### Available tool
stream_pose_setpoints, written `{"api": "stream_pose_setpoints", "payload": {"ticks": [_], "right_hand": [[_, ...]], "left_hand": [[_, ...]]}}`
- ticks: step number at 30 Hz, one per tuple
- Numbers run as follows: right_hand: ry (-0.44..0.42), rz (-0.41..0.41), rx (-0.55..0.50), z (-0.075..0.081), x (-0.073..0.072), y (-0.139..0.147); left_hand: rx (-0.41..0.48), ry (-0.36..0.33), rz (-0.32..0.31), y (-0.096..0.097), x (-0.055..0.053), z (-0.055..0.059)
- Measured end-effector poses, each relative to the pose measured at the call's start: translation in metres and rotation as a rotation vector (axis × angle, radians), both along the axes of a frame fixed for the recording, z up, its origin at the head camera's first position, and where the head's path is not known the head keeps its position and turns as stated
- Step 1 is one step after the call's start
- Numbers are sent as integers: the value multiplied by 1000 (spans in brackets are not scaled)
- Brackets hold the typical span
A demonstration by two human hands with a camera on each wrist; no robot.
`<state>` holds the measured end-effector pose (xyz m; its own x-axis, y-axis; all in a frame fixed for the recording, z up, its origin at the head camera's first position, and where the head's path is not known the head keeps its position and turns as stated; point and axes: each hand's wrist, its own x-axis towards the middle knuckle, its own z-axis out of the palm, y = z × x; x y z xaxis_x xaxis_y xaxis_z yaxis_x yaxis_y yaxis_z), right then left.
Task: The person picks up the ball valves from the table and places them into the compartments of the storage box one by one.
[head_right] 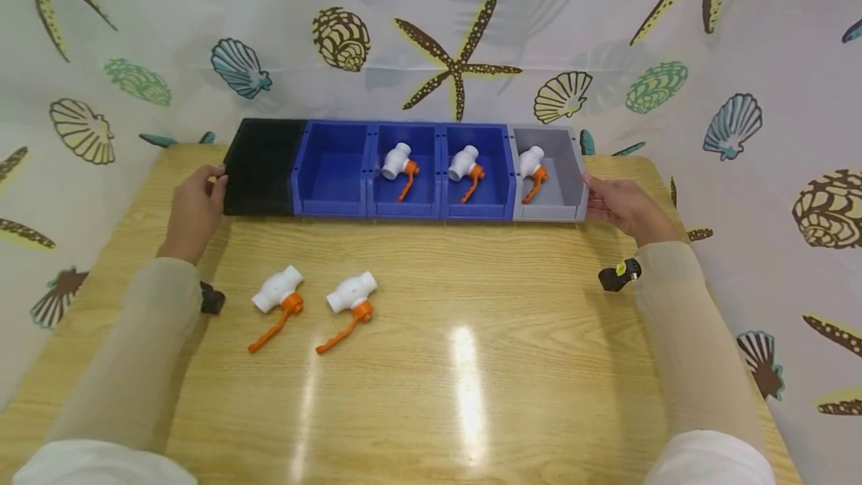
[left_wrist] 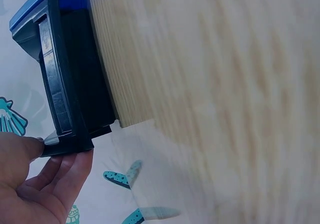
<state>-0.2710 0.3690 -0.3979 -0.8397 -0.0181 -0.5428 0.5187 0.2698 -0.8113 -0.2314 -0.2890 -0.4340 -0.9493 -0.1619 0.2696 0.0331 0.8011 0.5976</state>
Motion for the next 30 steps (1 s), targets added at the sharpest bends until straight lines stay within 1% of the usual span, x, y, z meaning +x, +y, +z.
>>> {"api": "stream_pose_setpoints", "payload": {"ticks": [3,7,9,12,14,16,17,19,21,24,26,28,30], "right_hand": [[-1,-5,16,0,0,1],[3,31,27,1,-2,0],[1,43,39,2,-3,0],[-6,32,29,2,-5,0],[-12,16,9,2,-5,0],[-17,1,-10,3,-5,1],[-20,-4,-15,3,-5,2],[-18,-3,-18,4,-5,1],[-13,-2,-7,5,-4,1],[-3,8,23,6,-3,-2],[-3,7,49,6,-3,-3],[-3,9,66,6,-2,-3],[-2,13,74,5,-2,-4]], "left_hand": [[-5,-21,-10,1,-1,3],[-26,-63,-12,2,-1,8],[-33,-102,-18,2,-1,11],[-72,-169,-39,4,1,17],[-105,-182,-54,6,3,20],[-141,-153,-65,11,8,25],[-145,-130,-71,14,11,28],[-123,-92,-100,23,19,35],[-94,-81,-153,33,29,46],[-65,-149,-256,48,48,62],[-74,-194,-318,57,60,69],[-69,-237,-370,66,73,75],[-58,-262,-421,75,84,78]]}}
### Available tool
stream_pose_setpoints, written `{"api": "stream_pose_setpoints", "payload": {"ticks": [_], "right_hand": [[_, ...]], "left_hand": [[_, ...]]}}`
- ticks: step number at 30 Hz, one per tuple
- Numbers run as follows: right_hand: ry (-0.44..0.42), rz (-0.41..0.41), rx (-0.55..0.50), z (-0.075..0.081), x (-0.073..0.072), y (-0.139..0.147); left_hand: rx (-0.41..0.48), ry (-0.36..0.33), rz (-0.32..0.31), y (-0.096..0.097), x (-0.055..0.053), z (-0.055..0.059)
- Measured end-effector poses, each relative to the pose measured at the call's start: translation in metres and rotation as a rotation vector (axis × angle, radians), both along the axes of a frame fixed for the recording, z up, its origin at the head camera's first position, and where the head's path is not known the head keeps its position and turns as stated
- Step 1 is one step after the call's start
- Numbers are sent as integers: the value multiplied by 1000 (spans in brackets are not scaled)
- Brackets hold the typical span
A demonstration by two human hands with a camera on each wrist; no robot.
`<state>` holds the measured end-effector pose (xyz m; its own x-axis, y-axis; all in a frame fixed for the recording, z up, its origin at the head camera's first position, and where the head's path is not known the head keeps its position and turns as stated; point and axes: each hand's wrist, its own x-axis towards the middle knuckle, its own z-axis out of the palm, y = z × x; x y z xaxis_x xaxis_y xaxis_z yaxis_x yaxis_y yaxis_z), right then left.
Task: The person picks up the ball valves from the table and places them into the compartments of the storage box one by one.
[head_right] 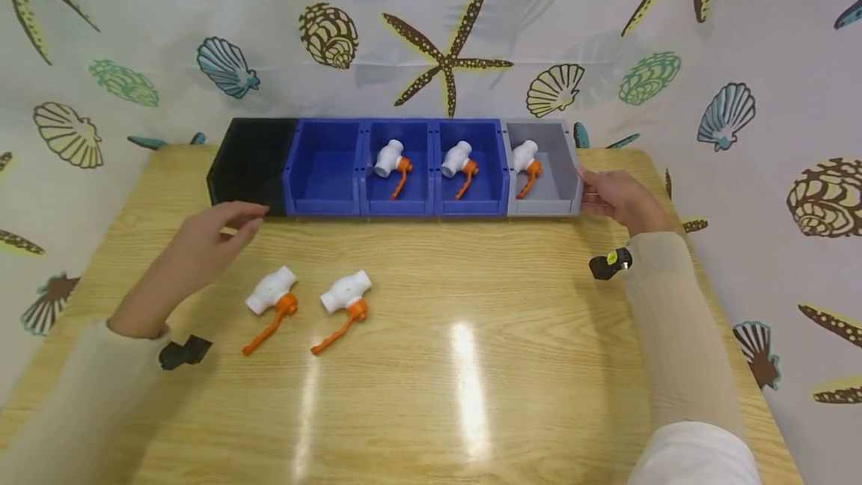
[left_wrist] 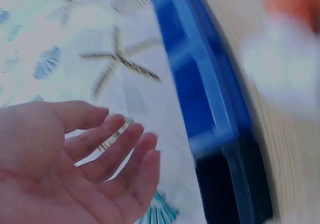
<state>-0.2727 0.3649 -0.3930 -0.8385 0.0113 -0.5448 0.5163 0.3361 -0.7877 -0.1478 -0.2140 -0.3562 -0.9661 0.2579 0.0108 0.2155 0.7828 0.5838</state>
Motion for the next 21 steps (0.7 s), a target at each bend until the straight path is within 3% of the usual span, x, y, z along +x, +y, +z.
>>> {"api": "stream_pose_setpoints", "payload": {"ticks": [4,9,16,21], "right_hand": [[-1,11,-2,-1,-1,-1],[-2,13,-23,-1,0,0],[12,4,-51,-1,2,-3],[5,0,-38,-1,2,-1]], "left_hand": [[49,-55,-83,19,22,5],[3,-88,-131,40,40,3],[-128,-94,-197,56,52,-24],[-148,-65,-250,69,59,-39]]}}
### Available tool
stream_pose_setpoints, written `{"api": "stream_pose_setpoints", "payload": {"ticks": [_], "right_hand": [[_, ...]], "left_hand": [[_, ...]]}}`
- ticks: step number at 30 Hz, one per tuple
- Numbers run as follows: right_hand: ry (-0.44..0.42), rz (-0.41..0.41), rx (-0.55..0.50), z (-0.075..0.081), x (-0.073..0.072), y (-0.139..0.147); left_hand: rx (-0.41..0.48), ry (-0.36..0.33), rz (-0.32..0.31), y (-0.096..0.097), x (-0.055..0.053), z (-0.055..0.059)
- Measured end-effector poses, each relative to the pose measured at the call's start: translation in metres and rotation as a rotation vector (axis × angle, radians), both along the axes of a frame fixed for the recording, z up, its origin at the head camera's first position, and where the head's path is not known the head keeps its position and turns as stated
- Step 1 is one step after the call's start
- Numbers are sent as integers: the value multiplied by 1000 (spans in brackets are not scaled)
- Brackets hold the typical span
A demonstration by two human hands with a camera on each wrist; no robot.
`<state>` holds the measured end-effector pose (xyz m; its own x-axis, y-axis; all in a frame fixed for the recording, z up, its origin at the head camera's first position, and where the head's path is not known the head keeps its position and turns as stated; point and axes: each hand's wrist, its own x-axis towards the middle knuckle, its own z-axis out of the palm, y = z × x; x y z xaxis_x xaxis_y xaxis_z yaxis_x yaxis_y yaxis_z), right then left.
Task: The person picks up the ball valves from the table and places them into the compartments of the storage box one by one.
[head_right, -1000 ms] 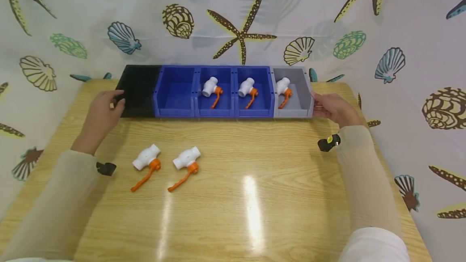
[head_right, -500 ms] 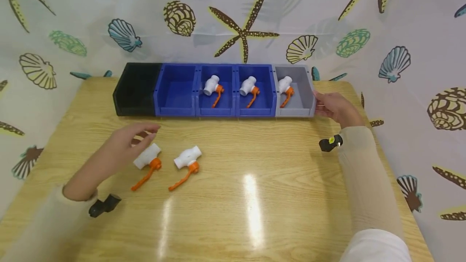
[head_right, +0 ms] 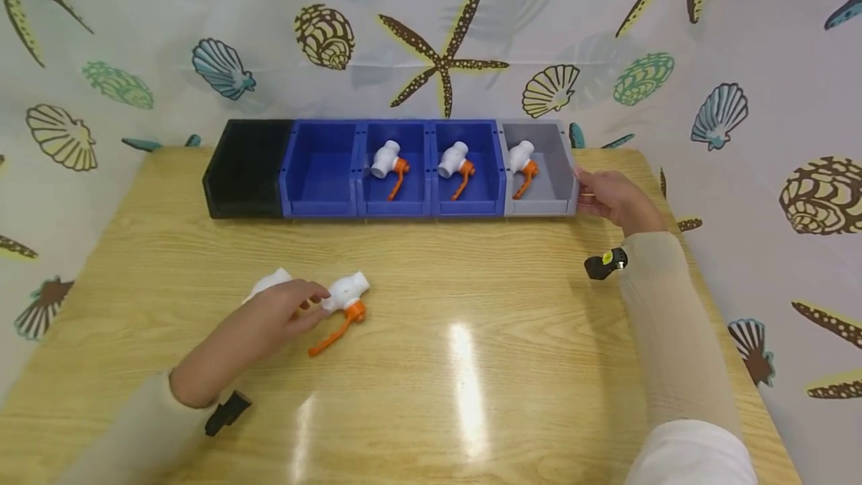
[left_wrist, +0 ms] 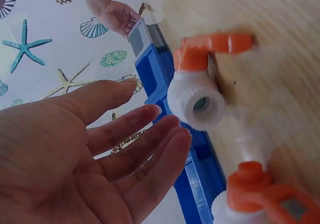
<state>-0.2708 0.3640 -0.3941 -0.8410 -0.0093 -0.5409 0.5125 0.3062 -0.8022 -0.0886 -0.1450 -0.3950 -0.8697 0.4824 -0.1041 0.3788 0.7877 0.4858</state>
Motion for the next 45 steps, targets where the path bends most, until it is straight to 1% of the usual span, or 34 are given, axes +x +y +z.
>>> {"api": "stream_pose_setpoints", "payload": {"ticks": [3,5,7,8,11,13,14,15,17,21,26,33,35,41,45], "right_hand": [[3,-5,-3,0,0,1],[6,-10,-10,0,0,2],[10,-15,-24,0,0,3],[7,-37,-38,0,0,3],[11,-44,-53,0,1,2],[11,-52,-52,-1,1,1],[9,-54,-50,-2,1,1],[12,-36,-40,-2,1,1],[8,-35,-31,-3,1,1],[7,-26,-31,-4,2,1],[11,-18,-35,-5,2,2],[17,-27,-20,-7,1,3],[18,-29,-18,-6,1,2],[16,-32,-31,-4,2,1],[13,-41,-41,-4,3,1]], "left_hand": [[12,-22,0,5,3,-2],[14,-41,16,8,5,-3],[3,-37,29,11,6,-6],[-3,-37,33,12,7,-7],[-14,-20,31,16,9,-14],[-20,-27,34,18,10,-19],[-22,-29,32,19,10,-21],[-25,-34,35,20,11,-22],[-42,-42,42,22,13,-24],[-83,-32,45,26,16,-25],[-115,5,50,29,19,-26],[-126,81,41,31,22,-28],[-125,113,42,31,23,-28],[-173,205,33,29,25,-29],[-180,211,36,29,25,-28]]}}
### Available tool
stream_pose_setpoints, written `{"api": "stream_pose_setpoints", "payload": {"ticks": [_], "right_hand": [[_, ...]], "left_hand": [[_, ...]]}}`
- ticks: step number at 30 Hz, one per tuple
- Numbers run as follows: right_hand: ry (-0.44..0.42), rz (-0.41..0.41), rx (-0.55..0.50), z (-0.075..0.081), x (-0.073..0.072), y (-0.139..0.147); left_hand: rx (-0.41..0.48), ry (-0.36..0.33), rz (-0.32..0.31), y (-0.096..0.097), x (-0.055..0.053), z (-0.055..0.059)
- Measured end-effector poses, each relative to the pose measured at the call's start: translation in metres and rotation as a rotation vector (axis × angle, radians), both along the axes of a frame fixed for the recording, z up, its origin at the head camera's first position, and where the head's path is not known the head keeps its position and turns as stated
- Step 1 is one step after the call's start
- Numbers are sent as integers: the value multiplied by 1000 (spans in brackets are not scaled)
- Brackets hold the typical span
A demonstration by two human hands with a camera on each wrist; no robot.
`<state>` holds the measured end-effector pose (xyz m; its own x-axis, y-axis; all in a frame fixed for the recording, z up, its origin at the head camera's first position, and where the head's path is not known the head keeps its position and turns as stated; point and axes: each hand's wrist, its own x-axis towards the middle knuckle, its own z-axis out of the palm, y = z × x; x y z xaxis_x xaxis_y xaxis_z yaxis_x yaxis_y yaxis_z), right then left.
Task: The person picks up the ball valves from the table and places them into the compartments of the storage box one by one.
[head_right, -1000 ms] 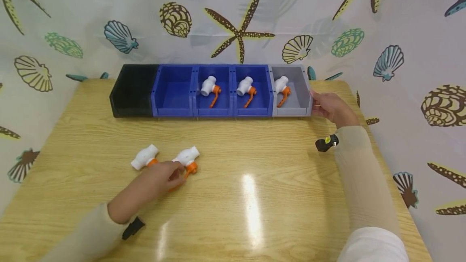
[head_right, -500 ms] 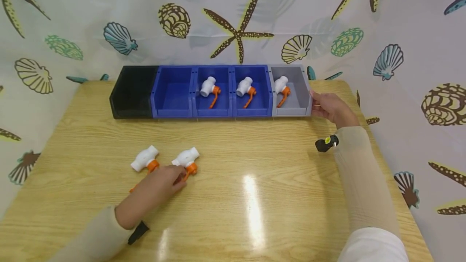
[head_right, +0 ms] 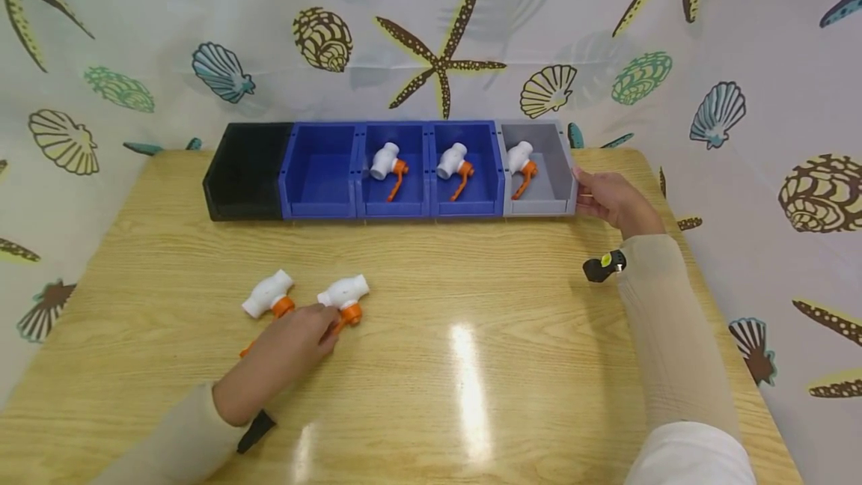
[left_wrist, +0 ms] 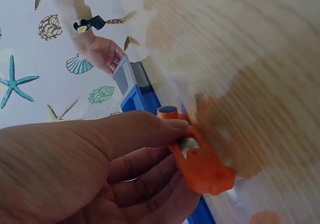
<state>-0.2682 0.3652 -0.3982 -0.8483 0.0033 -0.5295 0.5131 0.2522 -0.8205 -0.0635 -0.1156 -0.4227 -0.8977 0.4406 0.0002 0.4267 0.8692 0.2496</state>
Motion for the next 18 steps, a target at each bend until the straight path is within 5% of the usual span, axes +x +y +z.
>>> {"api": "stream_pose_setpoints", "payload": {"ticks": [18], "right_hand": [[-5,-11,-17,-3,0,3]], "left_hand": [[-39,59,44,-4,1,0]]}}
